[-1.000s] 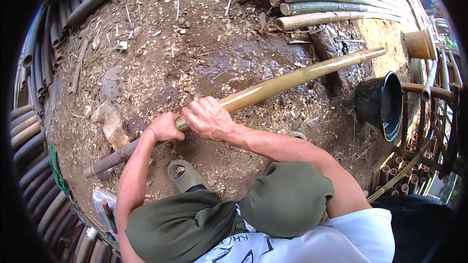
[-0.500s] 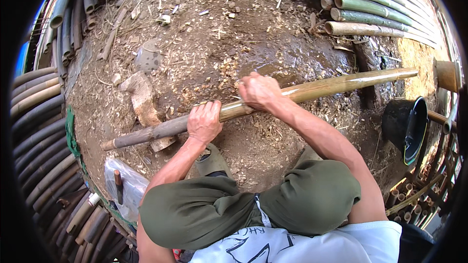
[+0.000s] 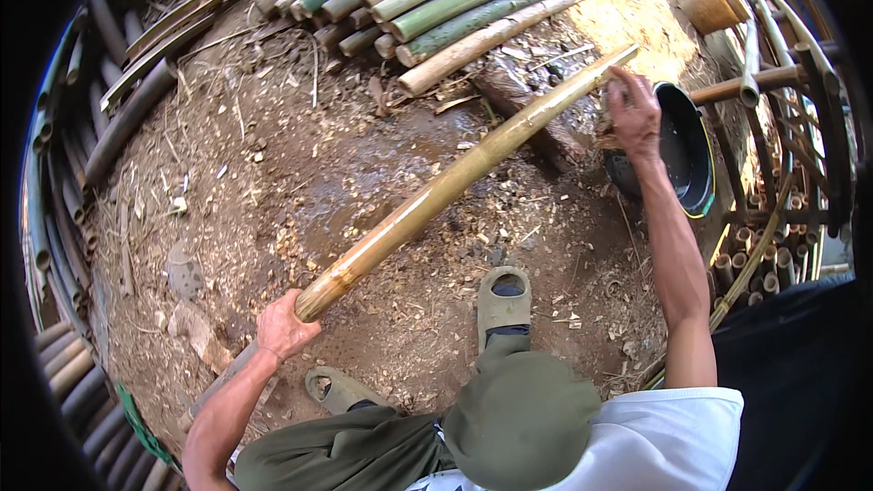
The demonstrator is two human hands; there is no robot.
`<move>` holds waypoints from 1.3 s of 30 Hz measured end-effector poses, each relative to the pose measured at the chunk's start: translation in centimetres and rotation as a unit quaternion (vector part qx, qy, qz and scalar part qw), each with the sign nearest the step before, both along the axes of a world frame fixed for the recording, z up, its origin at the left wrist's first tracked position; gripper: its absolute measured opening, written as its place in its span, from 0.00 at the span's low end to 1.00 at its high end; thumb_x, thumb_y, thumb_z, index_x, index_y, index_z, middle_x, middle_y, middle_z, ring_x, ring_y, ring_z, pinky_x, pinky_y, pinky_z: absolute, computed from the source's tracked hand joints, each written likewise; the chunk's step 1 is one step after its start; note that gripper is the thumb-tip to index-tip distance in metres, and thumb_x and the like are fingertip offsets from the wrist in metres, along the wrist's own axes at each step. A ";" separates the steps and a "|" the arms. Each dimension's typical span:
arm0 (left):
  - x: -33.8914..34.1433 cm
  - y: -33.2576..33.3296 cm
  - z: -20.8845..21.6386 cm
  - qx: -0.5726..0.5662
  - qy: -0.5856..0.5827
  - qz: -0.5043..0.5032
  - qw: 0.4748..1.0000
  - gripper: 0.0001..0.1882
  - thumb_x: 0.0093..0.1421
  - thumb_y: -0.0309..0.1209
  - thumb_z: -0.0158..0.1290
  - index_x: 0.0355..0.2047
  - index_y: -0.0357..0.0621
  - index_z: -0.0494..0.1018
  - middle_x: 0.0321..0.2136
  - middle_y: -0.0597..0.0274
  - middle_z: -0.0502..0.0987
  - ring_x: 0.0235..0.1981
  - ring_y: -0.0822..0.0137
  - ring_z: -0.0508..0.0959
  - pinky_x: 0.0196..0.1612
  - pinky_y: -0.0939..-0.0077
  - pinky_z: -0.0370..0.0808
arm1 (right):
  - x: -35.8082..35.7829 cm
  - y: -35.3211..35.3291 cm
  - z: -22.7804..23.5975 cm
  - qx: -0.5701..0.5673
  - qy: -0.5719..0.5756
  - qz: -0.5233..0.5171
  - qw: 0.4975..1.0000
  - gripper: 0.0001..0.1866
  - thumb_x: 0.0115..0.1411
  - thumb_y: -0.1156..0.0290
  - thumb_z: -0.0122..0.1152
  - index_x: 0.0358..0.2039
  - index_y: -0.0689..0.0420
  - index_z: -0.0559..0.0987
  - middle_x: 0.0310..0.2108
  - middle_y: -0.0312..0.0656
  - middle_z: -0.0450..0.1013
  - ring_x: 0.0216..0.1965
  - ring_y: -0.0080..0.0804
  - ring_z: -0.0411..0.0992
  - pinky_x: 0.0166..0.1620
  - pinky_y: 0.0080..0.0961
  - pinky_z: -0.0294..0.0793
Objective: The person cleans a bamboo pole by hand using a bundle of fibers and water from a bucket, scrubbing the length of the pole and occasionally wetting the fibers.
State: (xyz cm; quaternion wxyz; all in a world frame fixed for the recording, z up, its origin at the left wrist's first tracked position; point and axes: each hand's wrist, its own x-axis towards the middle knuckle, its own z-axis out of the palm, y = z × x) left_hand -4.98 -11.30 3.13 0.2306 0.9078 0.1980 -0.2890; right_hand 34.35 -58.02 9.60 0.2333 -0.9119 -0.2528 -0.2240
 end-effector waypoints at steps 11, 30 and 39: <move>20.7 -11.5 -0.6 -0.086 0.000 -0.090 0.992 0.31 0.46 0.42 0.56 0.51 0.42 0.71 0.32 0.49 0.81 0.31 0.53 0.82 0.40 0.57 0.79 | 2.0 -25.9 -6.8 0.105 0.466 -0.313 0.821 0.41 0.55 0.43 0.68 0.55 0.67 0.74 0.45 0.42 0.77 0.46 0.32 0.73 0.51 0.28 0.71; -8.9 5.8 -2.4 0.141 -0.184 0.021 0.973 0.30 0.42 0.41 0.71 0.45 0.47 0.71 0.39 0.59 0.75 0.44 0.54 0.76 0.47 0.59 0.71 | -0.8 -1.1 -0.7 0.232 0.512 0.084 0.823 0.21 0.58 0.69 0.62 0.51 0.57 0.73 0.42 0.44 0.75 0.38 0.33 0.77 0.48 0.32 0.78; -11.9 5.2 -4.1 0.166 -0.237 0.008 0.957 0.30 0.38 0.40 0.72 0.42 0.49 0.72 0.35 0.61 0.76 0.39 0.57 0.78 0.43 0.62 0.74 | -18.2 22.2 -11.4 -0.112 0.123 0.379 0.910 0.18 0.55 0.63 0.61 0.45 0.57 0.79 0.43 0.49 0.74 0.45 0.41 0.72 0.50 0.41 0.70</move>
